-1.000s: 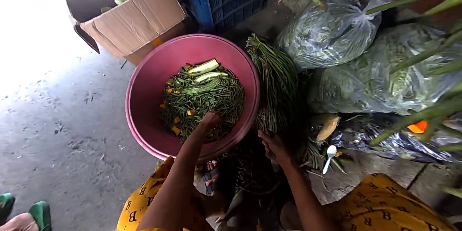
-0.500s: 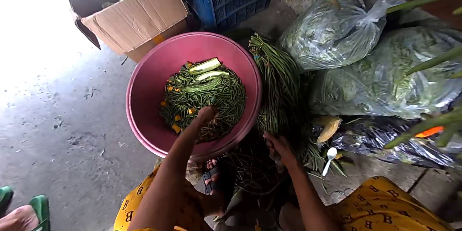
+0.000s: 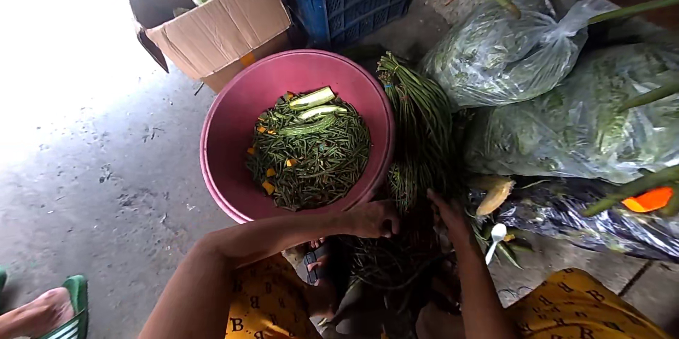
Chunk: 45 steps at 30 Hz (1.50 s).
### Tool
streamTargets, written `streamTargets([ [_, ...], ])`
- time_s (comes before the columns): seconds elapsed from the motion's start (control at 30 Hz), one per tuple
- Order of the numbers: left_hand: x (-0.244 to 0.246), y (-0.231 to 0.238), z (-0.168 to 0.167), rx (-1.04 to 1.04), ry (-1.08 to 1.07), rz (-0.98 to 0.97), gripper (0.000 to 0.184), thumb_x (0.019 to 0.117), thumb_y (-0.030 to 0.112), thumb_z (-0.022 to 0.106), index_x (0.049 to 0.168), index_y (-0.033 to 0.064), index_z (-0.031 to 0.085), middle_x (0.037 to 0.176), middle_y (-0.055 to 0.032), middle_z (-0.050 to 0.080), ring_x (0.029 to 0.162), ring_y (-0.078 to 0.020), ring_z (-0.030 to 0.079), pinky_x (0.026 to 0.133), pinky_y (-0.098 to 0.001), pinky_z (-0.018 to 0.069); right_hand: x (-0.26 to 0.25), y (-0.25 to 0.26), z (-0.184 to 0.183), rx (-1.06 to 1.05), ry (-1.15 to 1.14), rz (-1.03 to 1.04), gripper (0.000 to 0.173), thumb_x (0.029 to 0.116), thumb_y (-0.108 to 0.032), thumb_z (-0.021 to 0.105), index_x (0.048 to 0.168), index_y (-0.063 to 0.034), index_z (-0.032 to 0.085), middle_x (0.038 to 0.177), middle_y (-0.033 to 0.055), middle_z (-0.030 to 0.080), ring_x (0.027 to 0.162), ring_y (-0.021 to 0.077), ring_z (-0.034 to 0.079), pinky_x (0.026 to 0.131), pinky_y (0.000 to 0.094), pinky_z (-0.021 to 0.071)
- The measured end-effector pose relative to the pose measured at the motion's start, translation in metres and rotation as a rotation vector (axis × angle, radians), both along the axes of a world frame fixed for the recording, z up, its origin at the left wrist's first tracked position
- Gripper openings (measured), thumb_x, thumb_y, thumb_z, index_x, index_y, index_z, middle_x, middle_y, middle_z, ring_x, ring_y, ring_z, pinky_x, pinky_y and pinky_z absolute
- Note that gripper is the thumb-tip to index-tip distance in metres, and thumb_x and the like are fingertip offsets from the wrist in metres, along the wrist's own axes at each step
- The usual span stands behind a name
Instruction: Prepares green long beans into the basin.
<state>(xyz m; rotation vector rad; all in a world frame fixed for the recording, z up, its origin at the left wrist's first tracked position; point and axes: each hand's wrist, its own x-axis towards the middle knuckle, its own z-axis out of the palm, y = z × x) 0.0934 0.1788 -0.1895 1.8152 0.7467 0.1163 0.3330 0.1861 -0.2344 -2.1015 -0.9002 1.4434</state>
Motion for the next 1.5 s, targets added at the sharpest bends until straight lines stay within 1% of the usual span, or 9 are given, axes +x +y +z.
streamTargets([
  [0.13, -0.026, 0.033, -0.013, 0.016, 0.11, 0.374, 0.029, 0.0984, 0.013, 0.066, 0.12, -0.0064, 0.067, 0.123, -0.0233, 0.066, 0.114, -0.0313, 0.065, 0.102, -0.0451, 0.051, 0.0, 0.0, 0.004, 0.024, -0.108, 0.077, 0.049, 0.1023, -0.039, 0.062, 0.127, 0.0033, 0.06, 0.1, 0.0159, 0.063, 0.079, 0.0189, 0.055, 0.074, 0.0403, 0.0493],
  [0.3, -0.114, 0.068, -0.1, -0.054, 0.869, 0.388, 0.056, 0.1033, 0.015, 0.056, 0.151, -0.0068, 0.036, 0.147, -0.034, 0.047, 0.138, -0.0526, 0.045, 0.108, -0.0666, 0.0414, -0.037, -0.002, 0.034, 0.124, -0.059, 0.213, 0.039, 0.1027, -0.03, 0.063, 0.127, 0.0008, 0.06, 0.104, 0.0145, 0.064, 0.079, 0.0173, 0.058, 0.072, 0.0364, 0.05],
  [0.4, -0.134, 0.054, -0.113, -0.036, 0.99, 0.262, 0.043, 0.1045, 0.014, 0.054, 0.143, -0.0044, 0.049, 0.139, -0.0327, 0.055, 0.134, -0.0537, 0.048, 0.102, -0.0678, 0.045, -0.072, -0.008, 0.051, 0.116, 0.095, 0.311, 0.036, 0.1037, -0.029, 0.061, 0.126, -0.0012, 0.059, 0.092, 0.0067, 0.059, 0.065, 0.0103, 0.052, 0.06, 0.0281, 0.047],
  [0.73, -0.161, 0.005, 0.006, -0.065, 0.351, 0.827, 0.034, 0.1085, 0.014, 0.046, 0.131, -0.0046, 0.062, 0.109, -0.0202, 0.07, 0.094, -0.0256, 0.07, 0.092, -0.0432, 0.0561, -0.147, -0.026, 0.057, -0.006, 0.228, 0.524, 0.053, 0.1064, -0.045, 0.052, 0.135, -0.0009, 0.054, 0.093, 0.0122, 0.058, 0.065, 0.0165, 0.051, 0.063, 0.0349, 0.0475],
  [0.9, -0.165, -0.045, 0.054, -0.069, 0.119, 0.971, 0.031, 0.1084, 0.015, 0.046, 0.126, -0.0037, 0.063, 0.088, -0.0052, 0.068, 0.072, -0.0085, 0.065, 0.073, -0.0285, 0.0573, -0.19, -0.025, 0.077, 0.073, 0.343, 0.582, 0.054, 0.1047, -0.042, 0.057, 0.136, 0.0026, 0.056, 0.121, 0.0219, 0.063, 0.103, 0.0271, 0.061, 0.091, 0.0463, 0.0499],
  [1.07, -0.172, -0.063, 0.083, -0.27, -0.306, 1.16, 0.026, 0.1094, 0.01, 0.039, 0.123, -0.003, 0.057, 0.104, -0.0053, 0.071, 0.092, -0.0114, 0.069, 0.085, -0.0306, 0.0578, -0.221, -0.028, 0.097, 0.232, 0.456, 0.609, 0.046, 0.0994, -0.029, 0.068, 0.131, 0.0024, 0.057, 0.119, 0.0192, 0.063, 0.102, 0.0222, 0.061, 0.091, 0.0408, 0.0508],
  [1.23, -0.17, -0.06, 0.106, -0.339, -0.641, 1.262, 0.023, 0.1078, 0.006, 0.043, 0.12, -0.0001, 0.061, 0.118, -0.006, 0.068, 0.099, -0.0125, 0.067, 0.086, -0.0306, 0.058, -0.249, -0.044, 0.118, 0.304, 0.822, 0.425, 0.025, 0.1003, -0.012, 0.063, 0.121, 0.002, 0.061, 0.092, 0.0042, 0.069, 0.054, 0.0025, 0.05, 0.05, 0.0191, 0.0435],
  [1.37, -0.17, -0.069, 0.139, -0.067, -0.094, 1.142, 0.031, 0.1084, 0.015, 0.049, 0.127, -0.006, 0.061, 0.115, -0.0148, 0.069, 0.102, -0.0186, 0.068, 0.095, -0.0353, 0.0557, -0.247, -0.043, 0.137, 0.431, 0.623, 0.45, 0.026, 0.1062, -0.014, 0.052, 0.123, 0.0051, 0.057, 0.09, 0.0059, 0.068, 0.055, 0.0048, 0.05, 0.052, 0.0224, 0.0441],
  [1.5, -0.153, -0.091, 0.175, 0.654, 0.586, 0.999, 0.04, 0.1004, 0.032, 0.064, 0.125, 0.0001, 0.068, 0.127, -0.0234, 0.067, 0.122, -0.042, 0.062, 0.102, -0.0593, 0.0483, -0.217, -0.022, 0.16, 0.58, 0.115, 0.861, 0.04, 0.1081, -0.025, 0.05, 0.129, 0.0078, 0.06, 0.113, 0.0243, 0.069, 0.105, 0.0328, 0.067, 0.098, 0.0508, 0.0498],
])
